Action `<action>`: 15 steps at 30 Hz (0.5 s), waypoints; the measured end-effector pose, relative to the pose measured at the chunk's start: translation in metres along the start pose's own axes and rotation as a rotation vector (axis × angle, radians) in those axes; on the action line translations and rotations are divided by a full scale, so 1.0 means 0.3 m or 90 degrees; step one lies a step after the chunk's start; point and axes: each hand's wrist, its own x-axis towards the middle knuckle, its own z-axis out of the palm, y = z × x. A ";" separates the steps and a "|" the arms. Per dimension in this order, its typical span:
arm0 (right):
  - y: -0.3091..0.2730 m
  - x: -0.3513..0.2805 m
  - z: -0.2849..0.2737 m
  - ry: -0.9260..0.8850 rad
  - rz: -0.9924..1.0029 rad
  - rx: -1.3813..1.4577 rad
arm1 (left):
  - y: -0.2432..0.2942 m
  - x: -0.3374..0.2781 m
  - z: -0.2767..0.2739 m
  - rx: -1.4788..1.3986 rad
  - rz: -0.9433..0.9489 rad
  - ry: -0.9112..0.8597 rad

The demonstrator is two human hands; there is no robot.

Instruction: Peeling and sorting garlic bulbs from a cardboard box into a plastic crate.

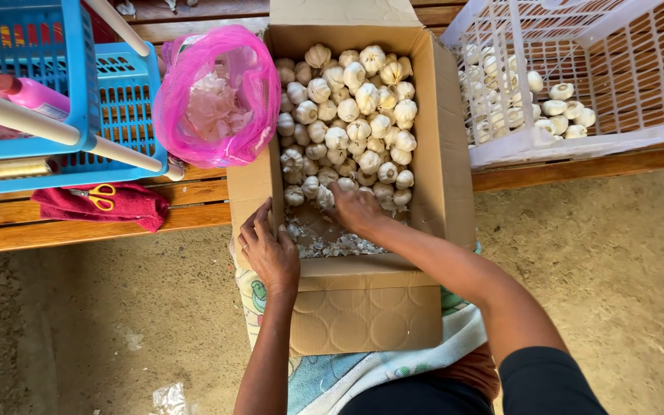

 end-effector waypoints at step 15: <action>-0.162 0.006 0.133 0.027 -0.389 -0.033 | 0.002 0.000 -0.004 -0.004 -0.007 -0.007</action>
